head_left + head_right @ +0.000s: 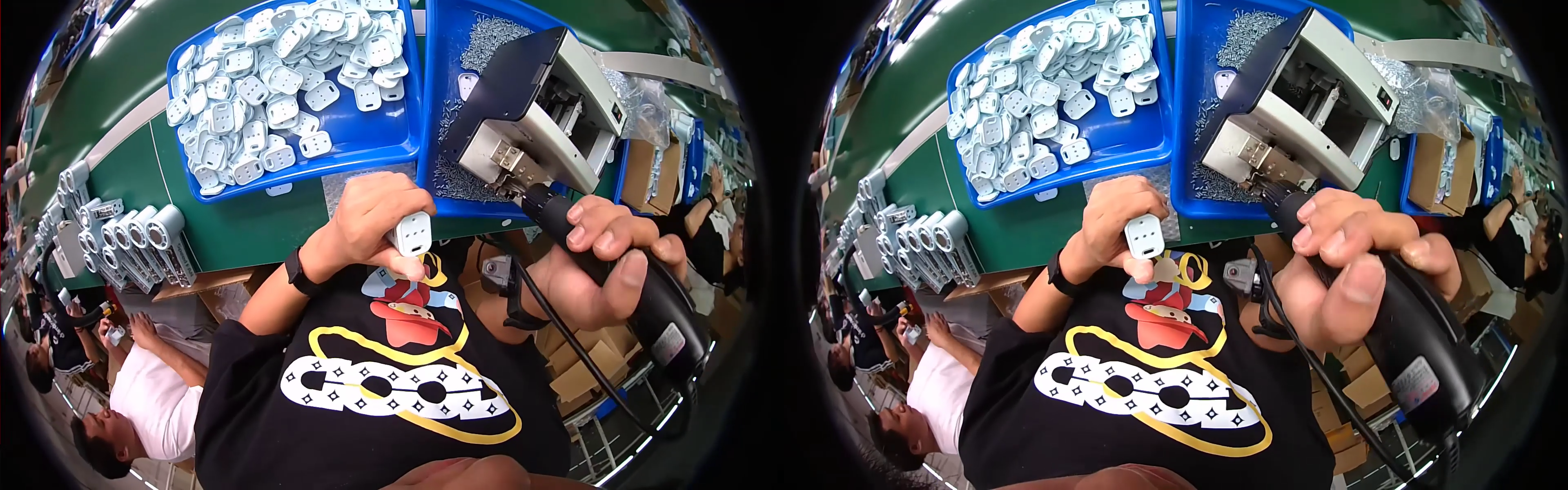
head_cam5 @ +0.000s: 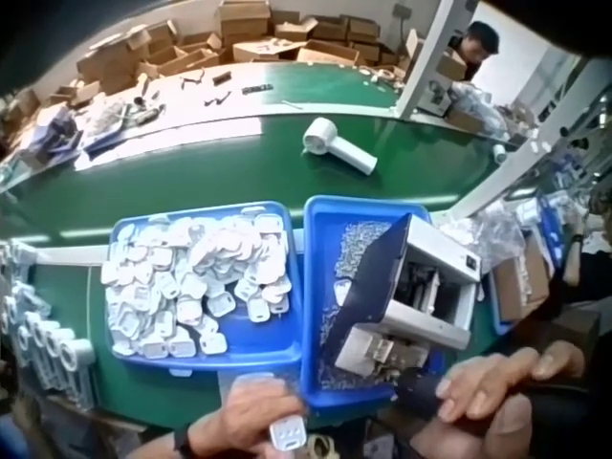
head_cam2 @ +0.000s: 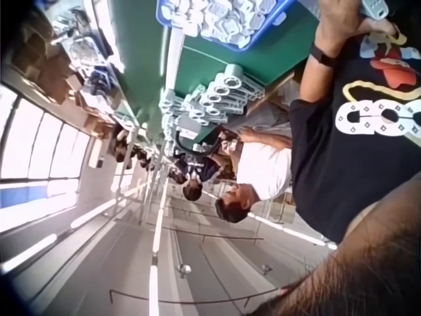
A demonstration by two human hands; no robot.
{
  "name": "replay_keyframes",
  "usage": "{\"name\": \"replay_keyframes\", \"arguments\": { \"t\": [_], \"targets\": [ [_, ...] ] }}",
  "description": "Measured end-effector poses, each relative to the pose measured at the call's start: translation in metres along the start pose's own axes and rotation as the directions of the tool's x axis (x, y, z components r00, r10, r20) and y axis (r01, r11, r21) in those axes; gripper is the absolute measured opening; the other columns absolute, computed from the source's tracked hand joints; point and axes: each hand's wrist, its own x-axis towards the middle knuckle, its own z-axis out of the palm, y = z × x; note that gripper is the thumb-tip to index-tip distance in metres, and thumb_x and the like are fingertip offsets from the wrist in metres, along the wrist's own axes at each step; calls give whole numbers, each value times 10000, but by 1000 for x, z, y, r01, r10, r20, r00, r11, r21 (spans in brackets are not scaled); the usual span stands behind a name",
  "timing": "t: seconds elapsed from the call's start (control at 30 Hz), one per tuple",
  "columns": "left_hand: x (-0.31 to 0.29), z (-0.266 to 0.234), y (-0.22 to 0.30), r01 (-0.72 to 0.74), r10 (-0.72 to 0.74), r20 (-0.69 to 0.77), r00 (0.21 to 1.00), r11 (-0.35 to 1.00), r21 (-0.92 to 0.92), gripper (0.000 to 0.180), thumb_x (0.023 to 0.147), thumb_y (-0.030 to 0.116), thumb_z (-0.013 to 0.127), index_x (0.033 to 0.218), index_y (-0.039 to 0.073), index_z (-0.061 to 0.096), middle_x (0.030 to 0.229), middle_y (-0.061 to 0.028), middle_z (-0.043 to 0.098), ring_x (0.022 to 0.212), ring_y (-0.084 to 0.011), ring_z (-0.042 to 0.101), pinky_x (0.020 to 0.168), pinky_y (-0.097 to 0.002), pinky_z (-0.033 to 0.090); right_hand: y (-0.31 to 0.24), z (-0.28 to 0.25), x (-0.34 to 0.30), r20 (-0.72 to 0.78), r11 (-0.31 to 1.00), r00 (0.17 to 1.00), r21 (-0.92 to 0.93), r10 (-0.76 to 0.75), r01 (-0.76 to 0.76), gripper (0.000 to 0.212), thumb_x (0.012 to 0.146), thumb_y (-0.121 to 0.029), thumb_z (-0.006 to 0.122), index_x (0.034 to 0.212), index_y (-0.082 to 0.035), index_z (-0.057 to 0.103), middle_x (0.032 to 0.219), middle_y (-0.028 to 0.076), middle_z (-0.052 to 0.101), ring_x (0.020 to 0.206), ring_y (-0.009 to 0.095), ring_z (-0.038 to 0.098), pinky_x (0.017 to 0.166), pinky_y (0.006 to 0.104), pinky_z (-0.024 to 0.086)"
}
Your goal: Assembling small plastic housings using an electric screwdriver at a factory workbench.
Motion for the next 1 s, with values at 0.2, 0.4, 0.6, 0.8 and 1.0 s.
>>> {"name": "replay_keyframes", "arguments": {
  "t": [0.2,0.4,0.6,0.8,1.0],
  "targets": [
    [3,2,-2,-7,7,-25,1000,1000,12,695,786,665,708,1001,11,619,786,-70,616,613,-248,602,533,-348,465,13,2,-10,48,980,994,-179,94,-84,281,847,-85,598,1099,-49,481,686,99,554,519,192,528,579,400,485],
    [2,-2,1,4,-4,7,1000,1000,0,689,787,653,714,1016,11,613,792,-69,619,620,-246,606,541,-344,471,4,1,-16,59,975,994,-207,92,-78,277,863,-91,592,1112,-49,477,680,93,546,511,193,511,575,400,479],
    [3,1,2,1,-1,-7,1000,1000,-6,688,778,643,725,1030,13,612,805,-71,622,650,-254,626,562,-348,490,28,-11,35,-19,892,900,-128,435,-433,248,917,-91,591,1142,-39,499,708,90,558,516,173,509,571,375,474],
    [13,7,12,148,-148,-29,989,989,-23,590,832,516,756,1086,11,590,971,-129,684,700,-295,658,622,-358,524,11,-11,29,33,910,923,-185,382,-370,215,924,-85,611,1117,-31,531,719,79,558,521,165,516,562,356,472],
    [29,22,21,538,-537,20,843,843,-21,328,974,290,627,1136,15,549,1343,-200,625,641,-139,576,622,-275,464,0,-44,-6,-117,906,938,-242,327,-346,233,919,-70,621,1128,-25,529,721,78,564,517,168,526,555,346,477]
  ]
}}
